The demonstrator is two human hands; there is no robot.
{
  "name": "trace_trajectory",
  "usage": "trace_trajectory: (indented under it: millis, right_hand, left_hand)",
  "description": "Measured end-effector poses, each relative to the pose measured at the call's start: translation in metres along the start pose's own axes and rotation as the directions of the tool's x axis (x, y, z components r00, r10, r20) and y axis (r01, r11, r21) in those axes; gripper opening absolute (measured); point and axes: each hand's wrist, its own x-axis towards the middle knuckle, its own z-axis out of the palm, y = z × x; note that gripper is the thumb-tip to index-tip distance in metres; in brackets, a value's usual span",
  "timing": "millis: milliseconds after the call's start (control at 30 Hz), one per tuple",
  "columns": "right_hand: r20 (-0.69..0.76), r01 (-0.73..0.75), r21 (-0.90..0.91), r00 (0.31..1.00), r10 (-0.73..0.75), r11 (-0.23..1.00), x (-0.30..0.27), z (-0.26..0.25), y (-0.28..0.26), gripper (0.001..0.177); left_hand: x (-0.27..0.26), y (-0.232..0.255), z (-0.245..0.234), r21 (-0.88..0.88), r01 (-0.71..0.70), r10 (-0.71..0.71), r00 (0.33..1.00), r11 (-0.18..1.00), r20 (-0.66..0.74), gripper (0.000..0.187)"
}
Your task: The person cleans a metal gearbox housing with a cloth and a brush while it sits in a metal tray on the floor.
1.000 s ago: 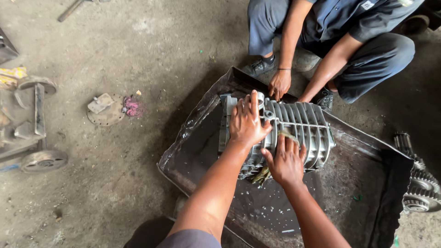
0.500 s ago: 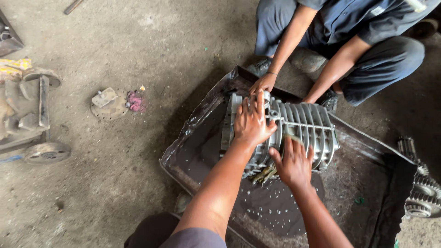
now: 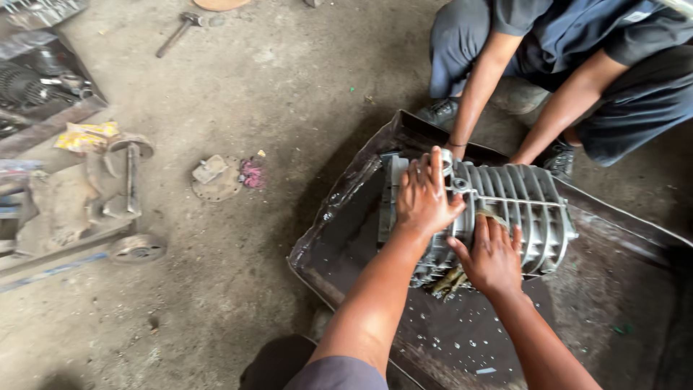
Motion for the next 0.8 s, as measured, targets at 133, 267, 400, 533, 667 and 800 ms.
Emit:
trace_trajectory:
  millis: [133,267,400,533,667,800]
  right_hand:
    - [-0.031,0.087,-0.056,0.996,-0.089,0.995,-0.013,-0.002,0.004,0.087]
    - [-0.023,0.076,-0.096,0.997,-0.078,0.993,0.006,-0.004,0.005,0.092]
    - [-0.004,0.096,0.003,0.995,-0.096,0.995,-0.001,-0.001,0.011,0.083]
    - [-0.078,0.163,-0.047,0.983,-0.166,0.986,-0.015,0.004,0.020,0.086]
    - [-0.072,0.098,-0.066,0.992,-0.103,0.993,0.013,0.015,0.011,0.089]
    - [-0.113,0.099,-0.087,0.988,-0.109,0.991,-0.009,-0.003,-0.004,0.090]
  left_hand:
    - [0.004,-0.004,0.001,0.027,0.002,-0.003,1.000,1.000,0.031,0.111]
    - [0.003,-0.002,0.001,0.031,-0.006,0.005,1.000,1.000,0.014,0.112]
    - [0.005,-0.004,0.005,0.019,0.022,-0.023,0.998,1.000,0.053,0.111]
    - [0.009,-0.005,0.008,0.033,0.030,-0.032,0.998,0.999,0.047,0.111]
    - [0.013,-0.006,0.005,-0.003,0.008,-0.008,1.000,1.000,0.018,0.113]
    - [0.016,-0.008,0.004,-0.038,-0.009,0.010,1.000,0.999,0.023,0.116]
